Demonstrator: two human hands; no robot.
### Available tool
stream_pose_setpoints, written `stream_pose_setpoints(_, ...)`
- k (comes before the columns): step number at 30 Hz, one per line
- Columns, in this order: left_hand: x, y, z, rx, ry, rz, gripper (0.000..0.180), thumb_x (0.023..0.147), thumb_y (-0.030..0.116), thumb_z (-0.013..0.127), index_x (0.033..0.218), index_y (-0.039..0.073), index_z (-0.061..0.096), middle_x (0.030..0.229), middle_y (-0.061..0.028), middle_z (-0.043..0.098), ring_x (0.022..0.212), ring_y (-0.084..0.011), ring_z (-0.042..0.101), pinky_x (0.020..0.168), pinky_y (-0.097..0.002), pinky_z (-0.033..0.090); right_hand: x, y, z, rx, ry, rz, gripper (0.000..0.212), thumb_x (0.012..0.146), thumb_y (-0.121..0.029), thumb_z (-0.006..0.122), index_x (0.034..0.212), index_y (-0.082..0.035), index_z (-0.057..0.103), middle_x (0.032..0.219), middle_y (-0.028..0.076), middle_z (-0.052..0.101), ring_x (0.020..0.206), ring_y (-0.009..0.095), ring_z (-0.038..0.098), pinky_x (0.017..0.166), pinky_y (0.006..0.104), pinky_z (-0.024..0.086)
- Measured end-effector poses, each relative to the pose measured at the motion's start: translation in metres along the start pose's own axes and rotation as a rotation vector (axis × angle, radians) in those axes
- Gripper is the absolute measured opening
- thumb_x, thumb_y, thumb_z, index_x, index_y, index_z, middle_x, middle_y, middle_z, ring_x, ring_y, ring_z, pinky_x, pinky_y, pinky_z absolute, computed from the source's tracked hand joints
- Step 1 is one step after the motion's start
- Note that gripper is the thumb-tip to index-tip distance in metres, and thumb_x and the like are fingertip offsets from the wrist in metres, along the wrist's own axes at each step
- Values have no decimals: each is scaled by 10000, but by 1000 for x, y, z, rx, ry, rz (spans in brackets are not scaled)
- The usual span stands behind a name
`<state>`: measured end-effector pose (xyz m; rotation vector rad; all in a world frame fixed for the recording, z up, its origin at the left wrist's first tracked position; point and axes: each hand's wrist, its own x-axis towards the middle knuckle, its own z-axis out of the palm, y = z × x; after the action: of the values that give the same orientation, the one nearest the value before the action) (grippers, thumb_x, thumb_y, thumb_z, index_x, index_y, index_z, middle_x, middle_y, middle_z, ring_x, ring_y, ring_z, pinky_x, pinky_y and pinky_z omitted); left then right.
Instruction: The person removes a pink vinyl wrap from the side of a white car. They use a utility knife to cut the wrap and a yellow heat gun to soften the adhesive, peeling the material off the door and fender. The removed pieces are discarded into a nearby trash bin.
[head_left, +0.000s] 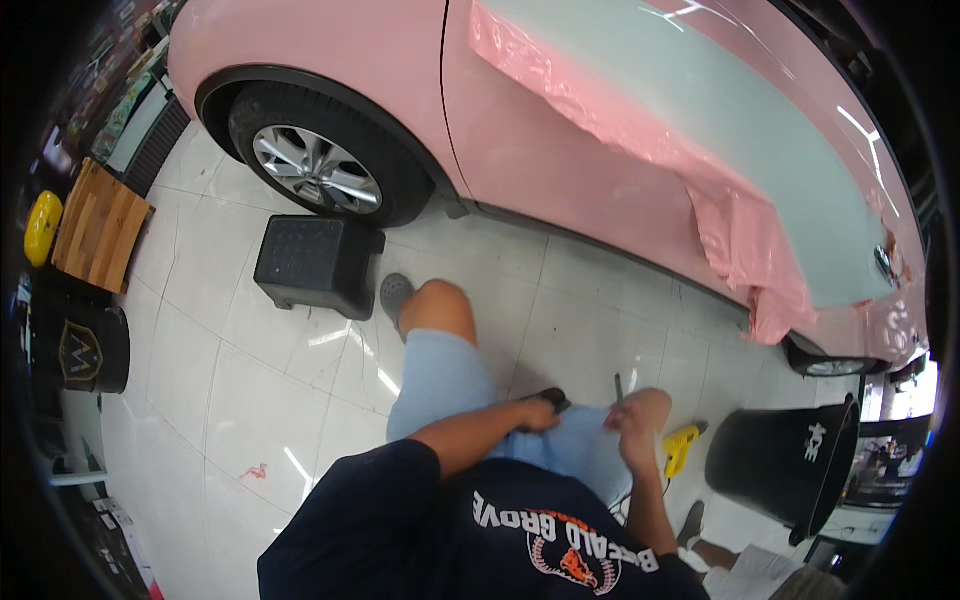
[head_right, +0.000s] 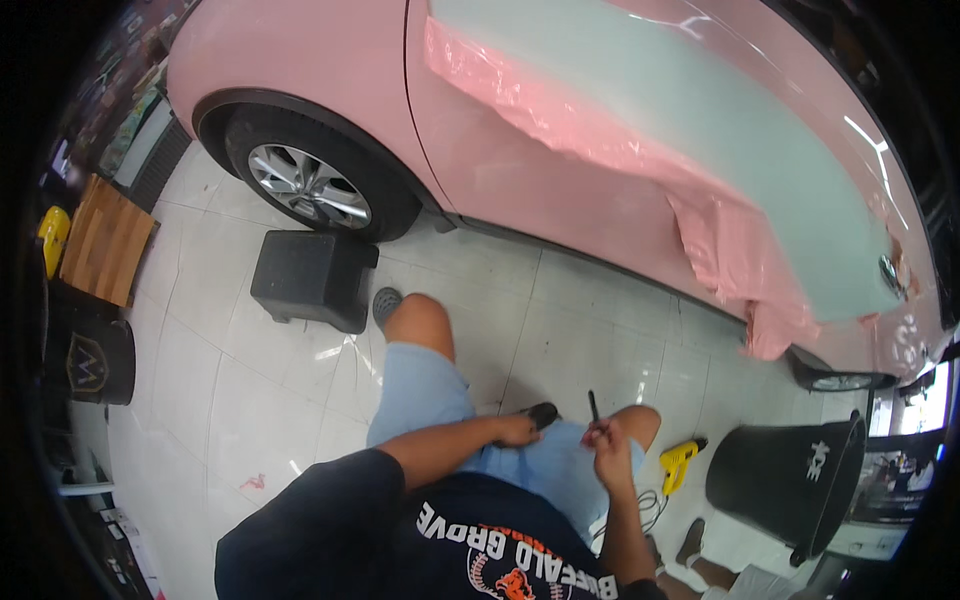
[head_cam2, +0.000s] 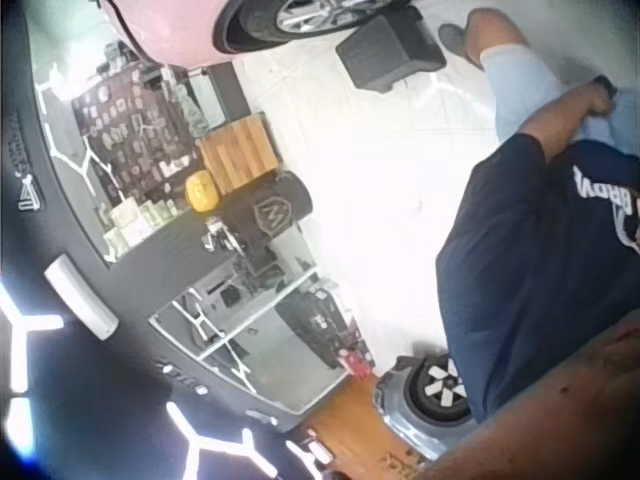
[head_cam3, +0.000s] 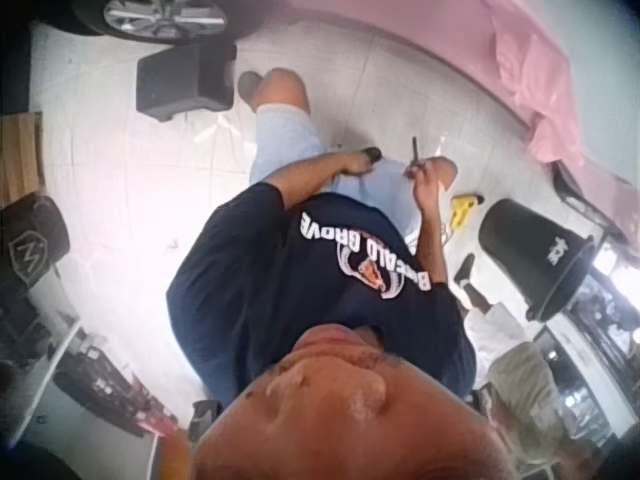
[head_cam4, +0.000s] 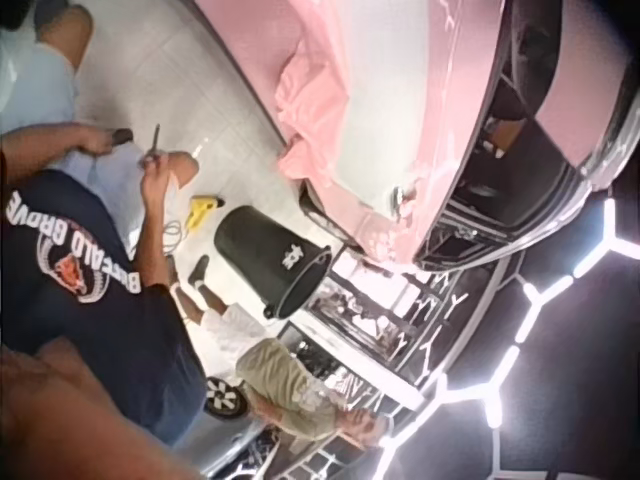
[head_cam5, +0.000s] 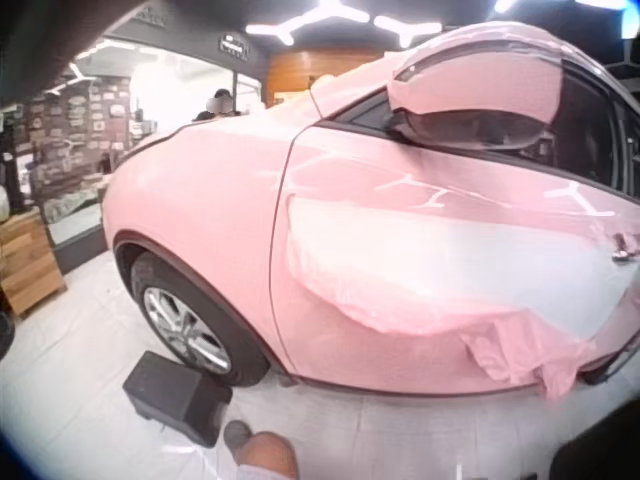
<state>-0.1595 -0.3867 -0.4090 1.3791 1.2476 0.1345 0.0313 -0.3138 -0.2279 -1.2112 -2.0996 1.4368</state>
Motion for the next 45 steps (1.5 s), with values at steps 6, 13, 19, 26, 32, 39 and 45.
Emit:
stream_pose_setpoints(6,2,-20,-60,-409,315,82,379,939,362,553,1059,19,663,996,-133,684,889,-251,653,753,-388,517,-17,-28,-2,59,301,-134,225,963,-70,472,1159,31,514,795,81,600,721,146,591,670,278,489)
stream_pose_setpoints(13,-66,71,-174,-251,506,142,331,966,307,550,1131,31,625,985,-87,662,854,-184,634,742,-304,499,-141,35,-13,-120,408,386,392,881,-75,513,1264,-10,467,915,221,679,830,304,677,724,407,528)
stream_pose_setpoints(19,-88,222,-261,655,1007,667,406,890,216,623,1234,13,554,1248,-218,552,1155,-417,512,983,-469,412,-269,40,20,-303,-354,709,545,767,-120,540,1310,-87,514,1049,247,662,967,420,639,855,472,507)
stream_pose_setpoints(26,-135,308,-345,1626,1293,364,544,845,185,643,1358,123,474,1278,-162,528,1178,-346,504,999,-535,389,-253,23,43,-483,-298,683,353,800,-146,553,1135,-46,599,1006,237,662,968,393,640,834,469,509)
stream_pose_setpoints(32,-160,327,-426,1372,1238,353,179,896,215,550,986,76,616,984,-135,637,942,-332,610,785,-466,490,-291,59,-14,-522,-93,641,465,805,-109,509,1261,-84,595,998,229,678,936,392,648,847,477,503)
stream_pose_setpoints(39,-123,373,-410,1419,1675,511,231,905,226,577,1072,79,641,1054,-137,635,1005,-342,586,862,-492,428,-218,30,-114,-128,696,497,319,873,-69,540,1180,15,565,876,209,668,784,345,654,759,400,509)
stream_pose_setpoints(45,2,277,-176,980,468,616,368,842,138,633,1194,45,574,1162,-192,581,1110,-369,529,980,-469,401,-123,71,-118,99,969,239,279,911,-100,542,1160,27,551,925,164,639,803,220,610,739,332,484)
